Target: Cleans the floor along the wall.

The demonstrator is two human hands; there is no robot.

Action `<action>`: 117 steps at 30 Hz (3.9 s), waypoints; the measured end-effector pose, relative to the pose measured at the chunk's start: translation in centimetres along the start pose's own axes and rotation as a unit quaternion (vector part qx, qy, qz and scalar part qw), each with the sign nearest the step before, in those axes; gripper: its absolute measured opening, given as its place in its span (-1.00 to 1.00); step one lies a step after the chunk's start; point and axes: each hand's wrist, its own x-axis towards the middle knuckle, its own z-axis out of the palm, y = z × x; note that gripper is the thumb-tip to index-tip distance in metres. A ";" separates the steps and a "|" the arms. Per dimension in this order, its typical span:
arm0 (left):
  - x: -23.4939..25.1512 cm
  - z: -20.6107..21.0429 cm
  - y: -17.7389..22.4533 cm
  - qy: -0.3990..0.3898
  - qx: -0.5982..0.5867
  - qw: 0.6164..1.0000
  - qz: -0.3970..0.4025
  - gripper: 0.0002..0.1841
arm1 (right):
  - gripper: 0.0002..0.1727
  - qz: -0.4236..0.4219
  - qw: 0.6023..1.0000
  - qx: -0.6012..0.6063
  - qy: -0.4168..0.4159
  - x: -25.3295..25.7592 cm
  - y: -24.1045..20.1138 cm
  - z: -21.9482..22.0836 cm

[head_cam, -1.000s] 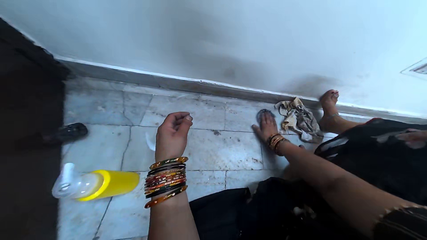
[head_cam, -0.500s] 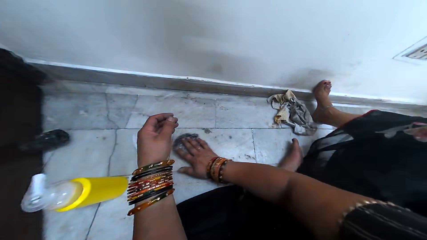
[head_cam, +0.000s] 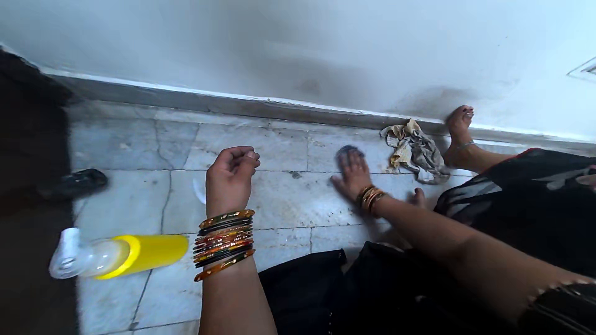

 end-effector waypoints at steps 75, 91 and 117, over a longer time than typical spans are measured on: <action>0.5 0.0 -0.5 0.050 -0.037 0.998 0.010 -0.78 | -0.03 -0.020 0.997 -0.052 -0.049 9.7 2.2 -2.0; -0.2 -3.6 0.7 0.350 -0.175 0.900 0.190 -0.84 | -0.13 -0.453 0.879 0.006 -0.149 4.8 -24.9 5.9; 0.3 -1.5 -0.1 0.276 -0.183 0.940 0.086 -0.86 | -0.02 -0.153 0.975 -0.027 -0.160 16.5 -13.0 -1.5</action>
